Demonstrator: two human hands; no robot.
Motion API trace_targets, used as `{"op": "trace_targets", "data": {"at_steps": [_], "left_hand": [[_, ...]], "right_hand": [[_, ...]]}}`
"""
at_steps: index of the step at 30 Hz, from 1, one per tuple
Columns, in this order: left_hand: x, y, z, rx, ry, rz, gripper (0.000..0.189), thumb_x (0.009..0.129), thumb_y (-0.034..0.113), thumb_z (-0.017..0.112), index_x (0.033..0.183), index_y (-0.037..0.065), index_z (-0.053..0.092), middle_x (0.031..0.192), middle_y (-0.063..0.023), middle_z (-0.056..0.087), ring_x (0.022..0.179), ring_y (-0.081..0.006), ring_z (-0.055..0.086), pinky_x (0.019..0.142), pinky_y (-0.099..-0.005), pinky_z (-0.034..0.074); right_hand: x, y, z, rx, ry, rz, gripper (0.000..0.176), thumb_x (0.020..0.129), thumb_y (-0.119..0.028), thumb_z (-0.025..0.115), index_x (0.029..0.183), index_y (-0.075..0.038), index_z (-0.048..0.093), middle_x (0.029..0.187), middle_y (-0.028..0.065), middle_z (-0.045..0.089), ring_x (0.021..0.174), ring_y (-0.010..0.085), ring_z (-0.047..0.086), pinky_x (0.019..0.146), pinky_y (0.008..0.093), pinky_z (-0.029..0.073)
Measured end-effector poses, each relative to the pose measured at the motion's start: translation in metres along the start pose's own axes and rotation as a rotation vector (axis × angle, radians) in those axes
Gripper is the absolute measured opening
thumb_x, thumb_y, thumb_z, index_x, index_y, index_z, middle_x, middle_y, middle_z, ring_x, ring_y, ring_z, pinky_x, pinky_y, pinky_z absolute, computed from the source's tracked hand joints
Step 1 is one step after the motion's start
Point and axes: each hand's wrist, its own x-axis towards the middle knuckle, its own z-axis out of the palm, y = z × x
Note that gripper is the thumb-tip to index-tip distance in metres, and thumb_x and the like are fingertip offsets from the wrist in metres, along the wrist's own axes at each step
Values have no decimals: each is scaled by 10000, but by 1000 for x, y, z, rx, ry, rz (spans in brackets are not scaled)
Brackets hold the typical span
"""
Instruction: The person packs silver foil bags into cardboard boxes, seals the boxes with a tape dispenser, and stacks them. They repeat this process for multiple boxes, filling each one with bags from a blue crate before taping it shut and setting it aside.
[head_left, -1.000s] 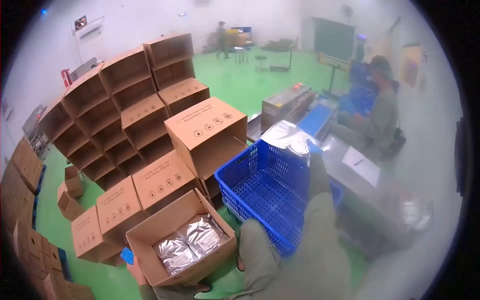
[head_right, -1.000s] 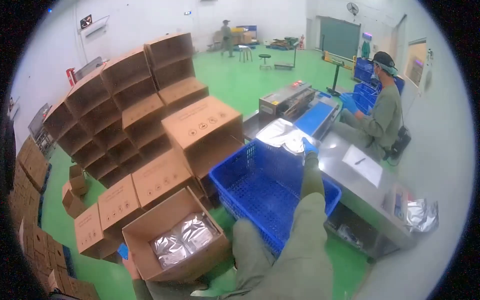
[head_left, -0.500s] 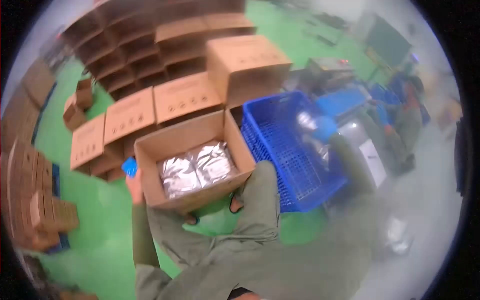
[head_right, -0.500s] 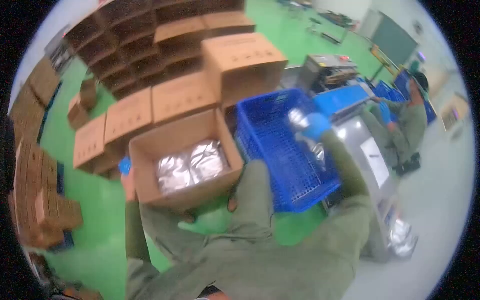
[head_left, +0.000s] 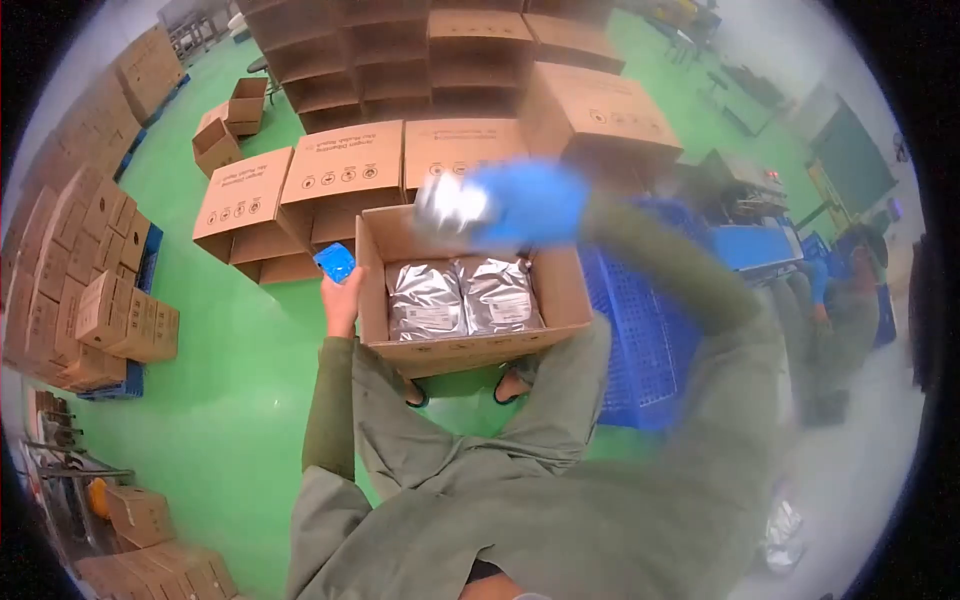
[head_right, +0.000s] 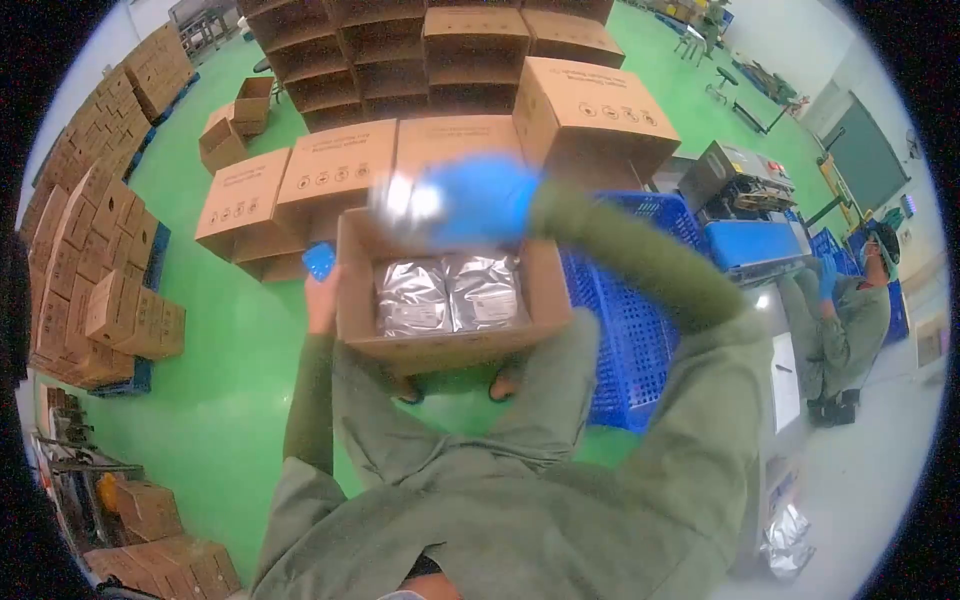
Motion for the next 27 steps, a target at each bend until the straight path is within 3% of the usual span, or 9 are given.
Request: {"op": "trace_targets", "data": {"at_steps": [5,8,10,11,14,18,21,23,27], "left_hand": [[0,-5,2,-68,20,-68,189,738,150,714,792,88,544,764,20,569,699,-89,502,673,-283,431],[-9,6,8,-75,30,32,204,738,149,718,814,84,540,783,16,565,721,-92,504,690,-283,430],[-7,0,11,-68,35,58,208,738,148,719,816,81,539,781,17,558,722,-92,501,691,-285,431],[-6,-1,13,-59,44,93,212,737,148,720,818,79,537,778,18,551,724,-93,498,692,-287,432],[-9,6,14,-85,95,106,213,739,145,721,817,74,535,767,21,545,726,-88,494,695,-288,432],[-5,-1,6,-64,-7,19,210,745,142,718,823,72,537,772,23,556,726,-84,496,692,-278,430],[-5,12,10,-22,19,23,203,749,138,719,816,75,537,785,20,568,732,-75,496,685,-270,424],[-4,9,5,-46,31,42,197,744,135,726,757,89,536,743,30,565,671,-71,491,629,-270,423],[0,0,4,14,10,34,237,732,140,734,649,116,513,632,46,533,563,-74,464,541,-280,408]], "right_hand": [[21,41,186,192,-418,-266,595,893,-481,521,1237,4,498,1129,270,566,1032,364,563,906,450,431],[44,21,167,396,-281,-133,700,867,-506,543,1311,23,424,1279,297,463,1173,388,471,1004,467,353],[57,29,198,43,326,-364,833,813,-543,586,1357,41,348,1394,296,323,1276,438,334,1064,524,250],[59,30,220,-60,74,-326,951,748,-614,604,1410,-6,292,1462,292,199,1335,480,209,1076,590,167],[68,41,299,-110,97,-328,1028,703,-715,559,1464,-105,237,1495,293,120,1385,473,91,1086,619,74],[70,52,282,17,-19,-400,965,715,-673,558,1447,-110,279,1491,280,141,1386,463,96,1092,605,56],[84,49,235,149,-204,-161,718,714,-524,685,1242,-67,516,1288,253,458,1210,418,429,1017,506,352],[78,91,245,26,448,-354,508,746,-389,696,1096,-41,579,1192,219,522,1113,388,499,952,465,420],[1,92,162,-118,806,63,570,782,-332,673,1223,-9,509,1275,244,459,1234,403,388,1063,481,291]]}}
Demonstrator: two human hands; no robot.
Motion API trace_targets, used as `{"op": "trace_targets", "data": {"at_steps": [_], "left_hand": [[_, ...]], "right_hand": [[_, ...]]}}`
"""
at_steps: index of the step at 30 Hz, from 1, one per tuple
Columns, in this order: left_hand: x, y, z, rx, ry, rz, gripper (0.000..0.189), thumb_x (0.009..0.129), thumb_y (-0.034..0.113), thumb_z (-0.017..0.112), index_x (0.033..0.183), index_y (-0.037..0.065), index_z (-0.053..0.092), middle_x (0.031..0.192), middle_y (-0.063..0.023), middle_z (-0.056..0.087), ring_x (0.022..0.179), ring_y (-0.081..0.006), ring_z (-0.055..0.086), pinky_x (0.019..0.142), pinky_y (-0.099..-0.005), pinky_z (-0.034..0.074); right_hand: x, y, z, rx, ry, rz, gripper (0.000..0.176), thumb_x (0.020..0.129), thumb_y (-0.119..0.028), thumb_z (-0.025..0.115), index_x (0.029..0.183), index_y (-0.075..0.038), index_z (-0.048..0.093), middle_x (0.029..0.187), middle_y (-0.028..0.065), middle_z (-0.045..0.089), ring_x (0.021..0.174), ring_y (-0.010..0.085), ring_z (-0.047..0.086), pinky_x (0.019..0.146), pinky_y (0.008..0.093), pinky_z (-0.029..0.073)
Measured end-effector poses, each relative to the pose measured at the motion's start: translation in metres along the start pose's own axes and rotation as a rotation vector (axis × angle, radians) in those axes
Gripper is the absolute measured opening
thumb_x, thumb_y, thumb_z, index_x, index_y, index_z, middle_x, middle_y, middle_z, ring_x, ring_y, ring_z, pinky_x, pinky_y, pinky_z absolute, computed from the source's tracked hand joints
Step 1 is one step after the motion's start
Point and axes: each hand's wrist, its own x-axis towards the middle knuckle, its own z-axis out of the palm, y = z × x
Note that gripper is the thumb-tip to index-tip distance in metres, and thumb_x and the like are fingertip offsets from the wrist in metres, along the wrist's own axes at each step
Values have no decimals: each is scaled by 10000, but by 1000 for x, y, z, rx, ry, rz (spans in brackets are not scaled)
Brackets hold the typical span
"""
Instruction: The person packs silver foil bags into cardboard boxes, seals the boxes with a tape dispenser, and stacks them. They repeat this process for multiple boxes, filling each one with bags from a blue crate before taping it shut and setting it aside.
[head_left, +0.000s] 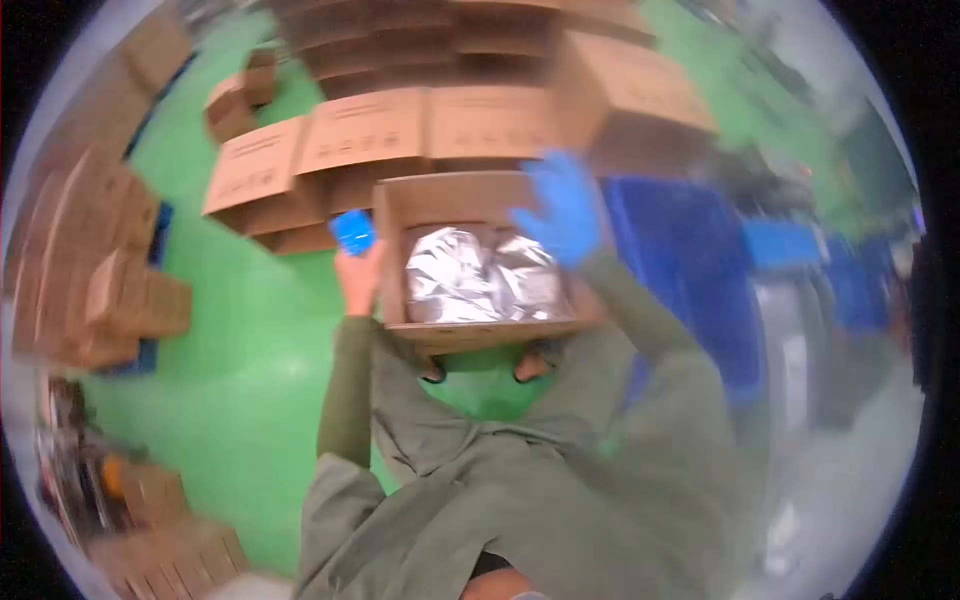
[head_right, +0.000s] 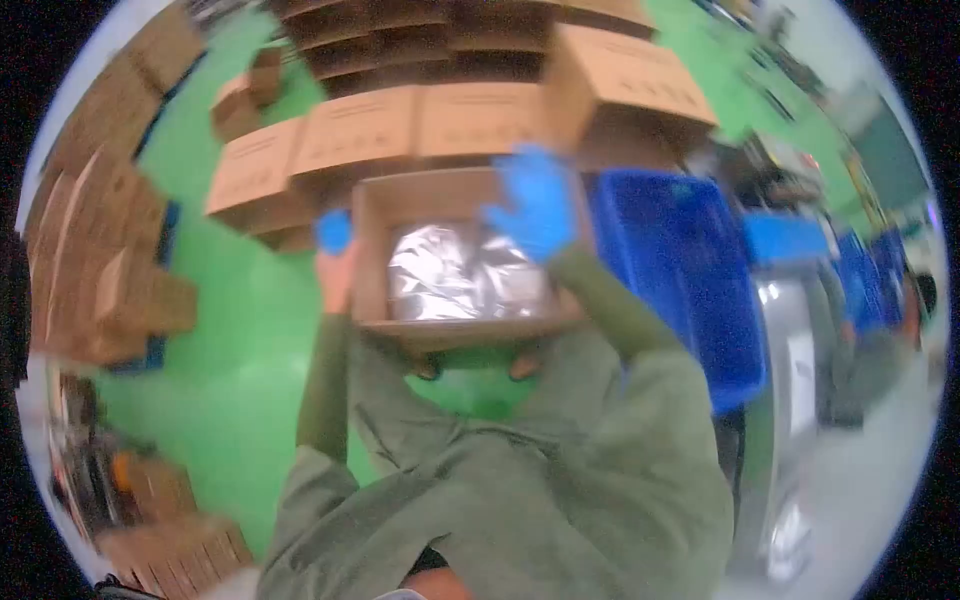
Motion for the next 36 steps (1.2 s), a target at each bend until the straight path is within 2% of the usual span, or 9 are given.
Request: {"op": "trace_targets", "data": {"at_steps": [4,5,7,12,19,22,25,29,36], "left_hand": [[-3,5,10,65,102,73,252,680,159,750,799,83,541,718,-13,571,667,-129,525,633,-312,445],[-3,8,12,65,115,89,294,665,164,755,858,70,553,758,-34,588,712,-147,549,672,-322,459],[-1,16,12,69,153,104,408,635,172,764,975,44,578,838,-75,623,801,-182,596,750,-341,488],[-17,17,9,134,214,158,330,635,199,759,886,30,626,799,-95,667,728,-198,637,692,-334,501],[-11,8,-8,260,86,124,283,660,236,784,767,77,576,710,-55,614,644,-147,557,620,-354,478],[-1,19,-12,374,84,369,367,688,240,768,938,48,581,940,-130,613,839,-262,592,743,-399,472],[-9,101,12,701,262,818,682,692,329,772,1170,-71,496,1163,-264,522,1054,-431,513,873,-502,410],[19,124,65,470,108,523,587,848,362,642,1176,-97,480,1080,-282,576,1005,-445,532,838,-516,420],[72,83,153,615,-7,872,578,909,325,569,1273,-89,394,1164,-285,546,1103,-440,470,955,-483,337]], "right_hand": [[-51,70,-19,-148,93,138,846,728,-456,710,1370,-6,391,1223,242,543,1054,357,569,905,452,454],[-96,139,20,-59,-332,583,771,756,-409,696,1341,11,424,1050,247,625,875,353,637,766,467,505],[-88,162,30,243,-480,561,449,797,-306,626,1028,78,601,879,288,629,810,405,637,703,504,486],[-92,188,70,-159,-340,550,377,796,-305,596,849,67,622,859,290,621,811,456,601,718,514,477],[-71,141,29,-440,-459,-51,214,843,-155,509,788,-49,686,787,169,656,716,311,642,629,428,526],[-65,144,68,-449,-604,7,223,834,-190,533,800,-60,711,769,173,669,712,323,670,627,437,546],[-27,64,-12,-133,-590,579,328,826,-285,497,861,-31,701,881,235,655,812,392,649,741,478,520],[-30,68,3,-21,-472,764,324,802,-281,504,876,-36,704,888,211,666,833,382,655,751,470,520],[-33,60,-6,-49,-377,799,326,822,-311,526,859,-36,696,888,208,672,852,369,655,778,463,509]]}}
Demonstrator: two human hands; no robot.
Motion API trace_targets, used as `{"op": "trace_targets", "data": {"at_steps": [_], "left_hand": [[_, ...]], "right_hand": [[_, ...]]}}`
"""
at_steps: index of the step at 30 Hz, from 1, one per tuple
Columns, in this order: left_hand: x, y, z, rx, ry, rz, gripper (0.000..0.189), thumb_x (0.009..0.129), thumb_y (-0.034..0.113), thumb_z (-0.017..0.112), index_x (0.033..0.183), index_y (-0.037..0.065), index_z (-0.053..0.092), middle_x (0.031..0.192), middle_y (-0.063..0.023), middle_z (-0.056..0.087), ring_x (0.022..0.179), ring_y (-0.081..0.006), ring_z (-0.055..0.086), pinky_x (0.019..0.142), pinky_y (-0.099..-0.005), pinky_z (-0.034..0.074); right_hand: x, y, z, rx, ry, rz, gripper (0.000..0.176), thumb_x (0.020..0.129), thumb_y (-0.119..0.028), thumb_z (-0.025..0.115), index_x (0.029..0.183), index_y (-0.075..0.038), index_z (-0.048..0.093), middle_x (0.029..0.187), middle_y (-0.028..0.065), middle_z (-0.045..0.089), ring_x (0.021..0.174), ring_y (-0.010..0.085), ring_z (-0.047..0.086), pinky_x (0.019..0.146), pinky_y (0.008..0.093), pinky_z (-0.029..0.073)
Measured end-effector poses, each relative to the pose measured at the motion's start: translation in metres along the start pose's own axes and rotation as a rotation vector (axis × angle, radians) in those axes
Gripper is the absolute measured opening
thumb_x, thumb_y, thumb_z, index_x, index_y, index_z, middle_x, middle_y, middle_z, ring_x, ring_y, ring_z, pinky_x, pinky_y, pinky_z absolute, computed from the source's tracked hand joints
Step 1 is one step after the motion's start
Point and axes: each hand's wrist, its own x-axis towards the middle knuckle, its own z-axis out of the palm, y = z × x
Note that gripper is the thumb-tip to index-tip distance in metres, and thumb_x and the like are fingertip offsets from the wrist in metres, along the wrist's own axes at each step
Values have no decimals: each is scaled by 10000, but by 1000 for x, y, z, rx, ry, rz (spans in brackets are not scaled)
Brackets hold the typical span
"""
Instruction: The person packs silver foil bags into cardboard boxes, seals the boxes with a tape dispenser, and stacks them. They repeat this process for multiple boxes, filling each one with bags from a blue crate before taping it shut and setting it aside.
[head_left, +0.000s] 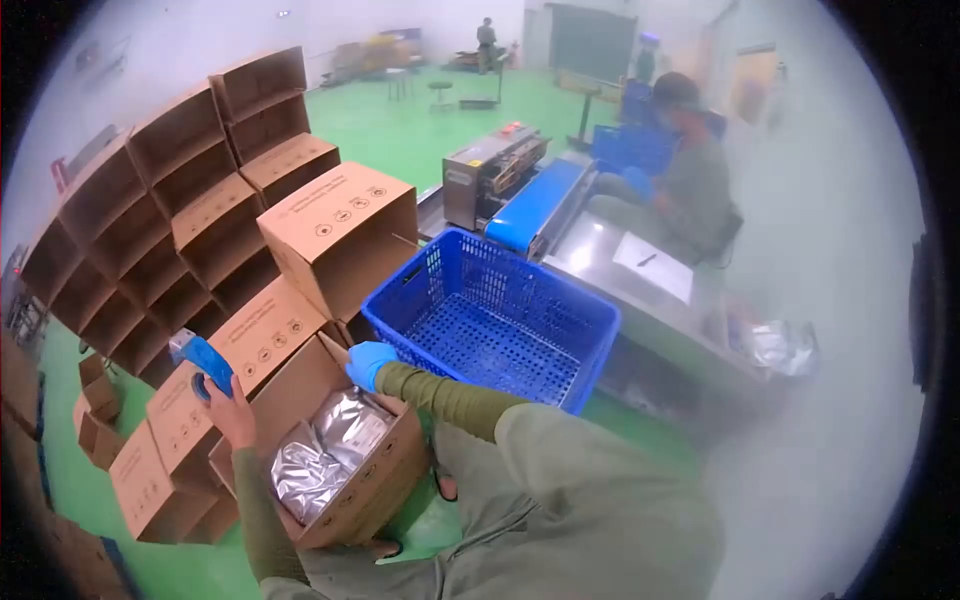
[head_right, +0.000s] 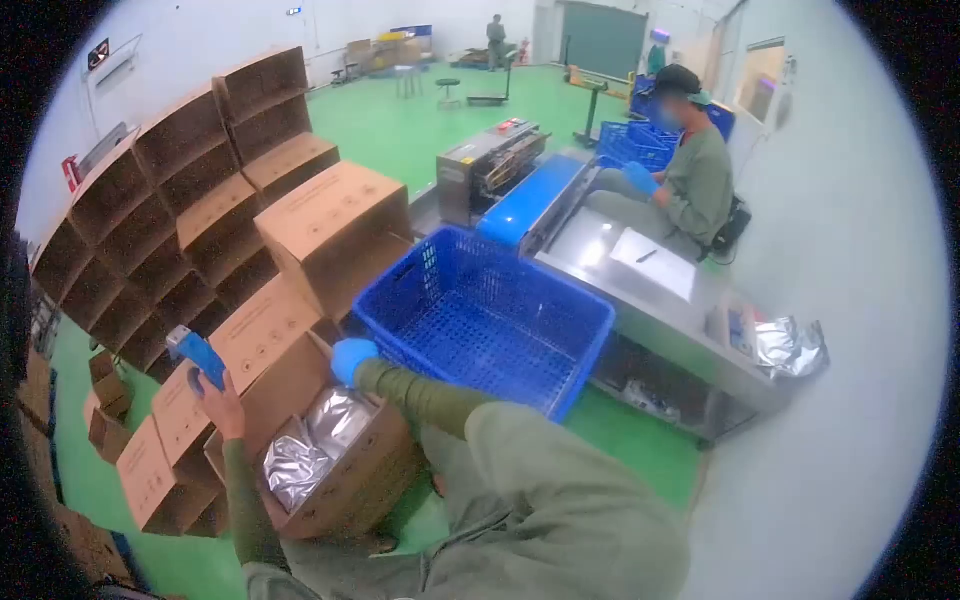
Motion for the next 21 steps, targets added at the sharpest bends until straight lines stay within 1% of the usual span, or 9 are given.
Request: {"op": "trace_targets", "data": {"at_steps": [3,5,7,9,14,16,17,19,21], "left_hand": [[-24,-36,41,24,-85,39,577,900,300,586,1275,-92,391,1230,-301,496,1152,-459,429,977,-481,330],[-26,-25,28,-30,-191,-52,597,887,294,602,1281,-97,383,1260,-317,462,1179,-464,408,1000,-478,316],[-17,-28,27,-83,-275,-110,618,874,287,619,1287,-103,375,1291,-332,428,1207,-470,388,1022,-475,302],[-19,-32,37,-130,-70,-88,679,841,298,654,1296,-114,363,1354,-329,360,1263,-451,345,1056,-459,276],[-17,-22,22,-194,-31,-244,731,799,301,699,1295,-122,369,1381,-295,349,1280,-429,331,1058,-446,277],[-14,-21,18,-181,0,-281,736,792,301,706,1294,-122,374,1379,-285,358,1281,-422,334,1058,-443,278],[-15,-25,18,-145,-43,-299,742,790,305,708,1296,-122,375,1364,-284,375,1268,-414,356,1049,-445,291],[-11,-26,22,-112,-84,-324,747,787,310,709,1298,-122,376,1349,-284,392,1255,-407,377,1041,-447,303],[-12,-28,20,-160,-125,-320,732,787,324,707,1290,-107,396,1317,-267,436,1216,-400,424,1016,-457,331]], "right_hand": [[9,8,14,12,-8,24,326,823,-314,532,890,-35,688,915,207,669,871,364,651,791,461,504],[5,-1,5,13,-83,61,336,826,-320,538,932,-34,680,955,201,665,901,360,643,811,449,498],[7,-1,10,-5,-38,57,335,822,-327,547,910,-33,681,942,199,668,894,356,646,799,451,500],[6,4,7,-37,-46,48,335,819,-331,550,930,-40,673,940,195,669,889,353,648,787,452,503],[-3,-6,-4,-74,-49,51,380,805,-375,577,985,-45,630,988,179,641,946,338,613,826,439,475],[-24,-28,-31,-273,356,-212,456,779,-434,606,1007,-40,593,1035,158,564,1019,319,534,891,422,414],[-22,-37,-32,-270,366,-214,456,779,-434,606,1007,-40,593,1035,158,564,1019,319,534,891,422,414],[-17,-54,-31,-57,415,-386,496,756,-472,621,994,-38,582,1044,142,505,1032,306,467,929,432,346],[-10,-77,-32,-61,486,-381,494,764,-478,607,997,-44,584,1043,146,513,1020,310,472,925,444,340]]}}
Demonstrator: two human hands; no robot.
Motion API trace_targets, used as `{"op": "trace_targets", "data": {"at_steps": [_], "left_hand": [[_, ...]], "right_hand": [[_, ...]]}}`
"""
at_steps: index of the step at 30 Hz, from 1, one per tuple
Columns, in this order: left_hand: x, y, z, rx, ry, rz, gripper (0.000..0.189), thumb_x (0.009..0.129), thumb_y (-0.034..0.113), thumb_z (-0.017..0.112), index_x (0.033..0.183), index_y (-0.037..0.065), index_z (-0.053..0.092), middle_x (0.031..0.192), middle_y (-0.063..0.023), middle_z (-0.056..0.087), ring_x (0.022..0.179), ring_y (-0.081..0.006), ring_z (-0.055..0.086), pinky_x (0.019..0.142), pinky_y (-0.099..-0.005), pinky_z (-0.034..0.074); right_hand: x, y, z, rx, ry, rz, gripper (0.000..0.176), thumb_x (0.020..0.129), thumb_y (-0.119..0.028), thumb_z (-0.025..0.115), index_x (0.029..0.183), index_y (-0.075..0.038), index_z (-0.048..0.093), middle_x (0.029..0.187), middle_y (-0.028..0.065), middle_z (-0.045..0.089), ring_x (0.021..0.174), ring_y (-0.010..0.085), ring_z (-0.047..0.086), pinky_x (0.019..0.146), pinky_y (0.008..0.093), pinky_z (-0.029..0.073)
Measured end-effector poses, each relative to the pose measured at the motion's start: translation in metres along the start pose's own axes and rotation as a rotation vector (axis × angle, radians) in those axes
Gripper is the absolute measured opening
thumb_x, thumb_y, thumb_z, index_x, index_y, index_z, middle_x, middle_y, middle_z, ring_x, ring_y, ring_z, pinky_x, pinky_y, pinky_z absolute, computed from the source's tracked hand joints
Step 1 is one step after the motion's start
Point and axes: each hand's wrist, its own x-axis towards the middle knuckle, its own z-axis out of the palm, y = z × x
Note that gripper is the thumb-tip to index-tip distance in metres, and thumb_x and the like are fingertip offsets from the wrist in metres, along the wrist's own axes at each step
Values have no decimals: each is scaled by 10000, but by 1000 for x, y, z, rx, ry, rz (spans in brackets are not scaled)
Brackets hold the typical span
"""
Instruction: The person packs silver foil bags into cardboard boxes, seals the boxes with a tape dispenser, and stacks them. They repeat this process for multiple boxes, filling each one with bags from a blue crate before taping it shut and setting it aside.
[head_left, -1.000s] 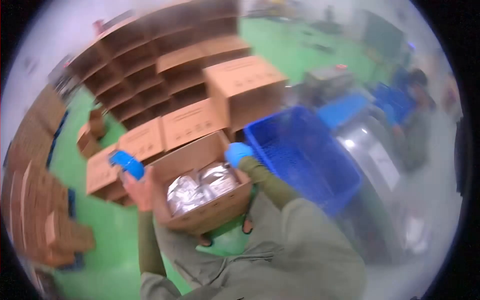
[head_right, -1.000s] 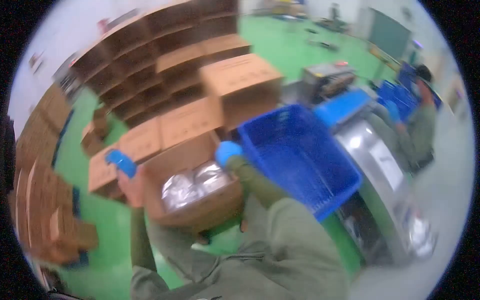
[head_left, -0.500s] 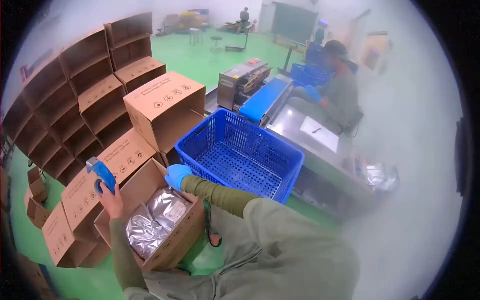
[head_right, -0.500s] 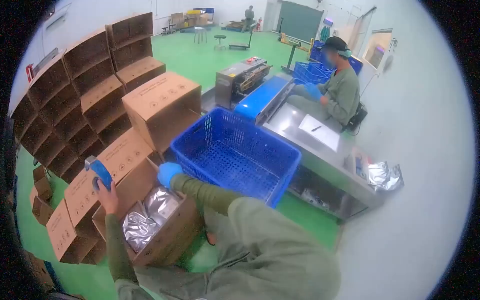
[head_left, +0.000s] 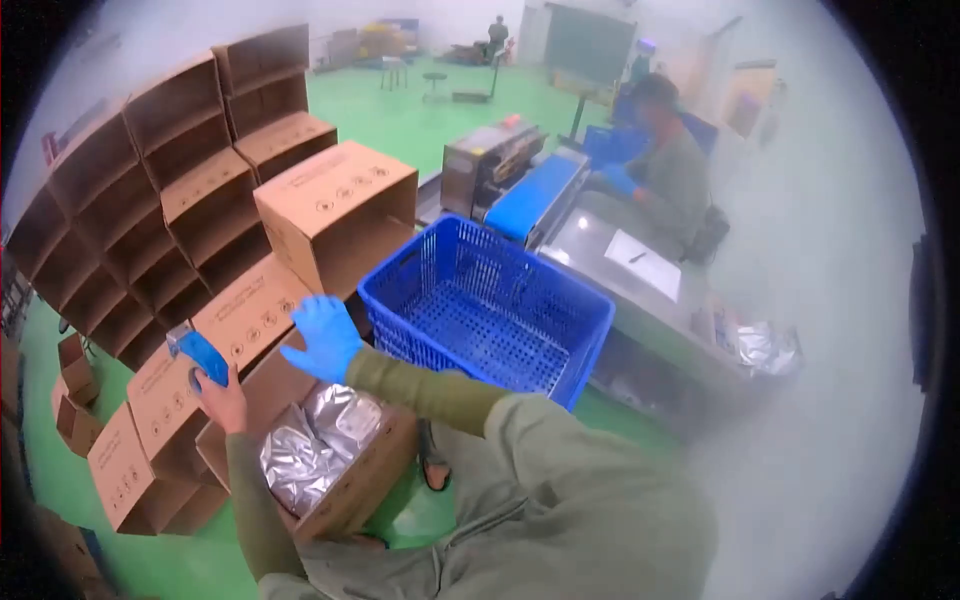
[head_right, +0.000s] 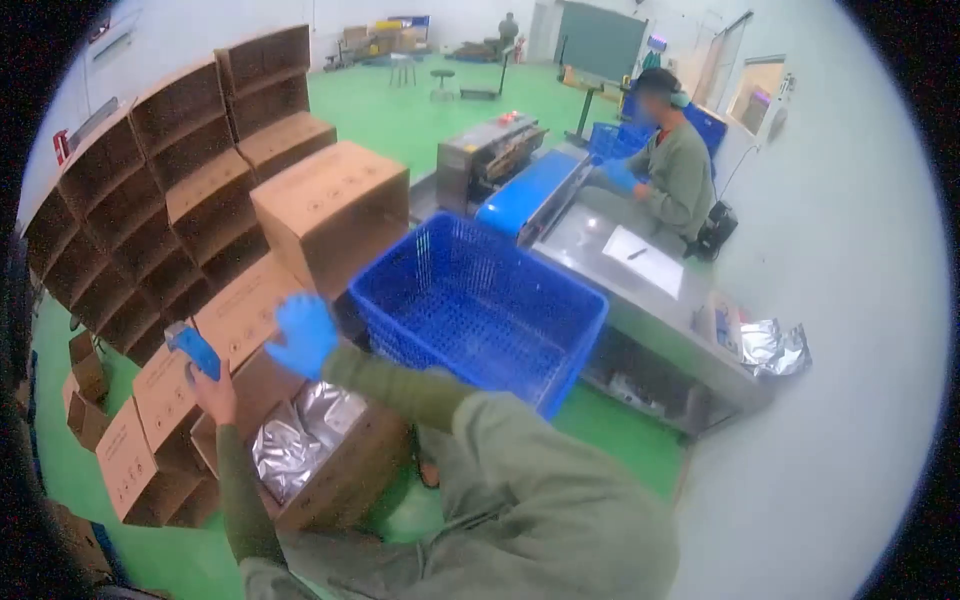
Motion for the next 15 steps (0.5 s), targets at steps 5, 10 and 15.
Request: {"op": "trace_targets", "data": {"at_steps": [5,10,15], "left_hand": [[-2,-11,4,198,70,180,568,803,340,690,1181,-33,488,1142,-236,558,1073,-408,511,902,-450,404],[-3,18,-6,189,-89,50,521,843,397,636,1114,-34,523,1097,-213,584,1017,-382,553,854,-438,425],[-3,-3,5,266,-59,184,546,848,426,620,1129,-32,517,1055,-214,604,978,-395,571,830,-458,433]], "right_hand": [[12,16,59,-224,-215,203,554,861,-574,436,976,-63,617,913,144,571,898,295,522,829,442,347],[10,24,82,-280,-119,155,539,862,-589,442,910,-84,624,891,142,576,873,277,534,769,424,388],[12,19,77,-282,-169,200,536,844,-591,464,906,-82,620,908,134,576,895,274,529,759,412,400]]}}
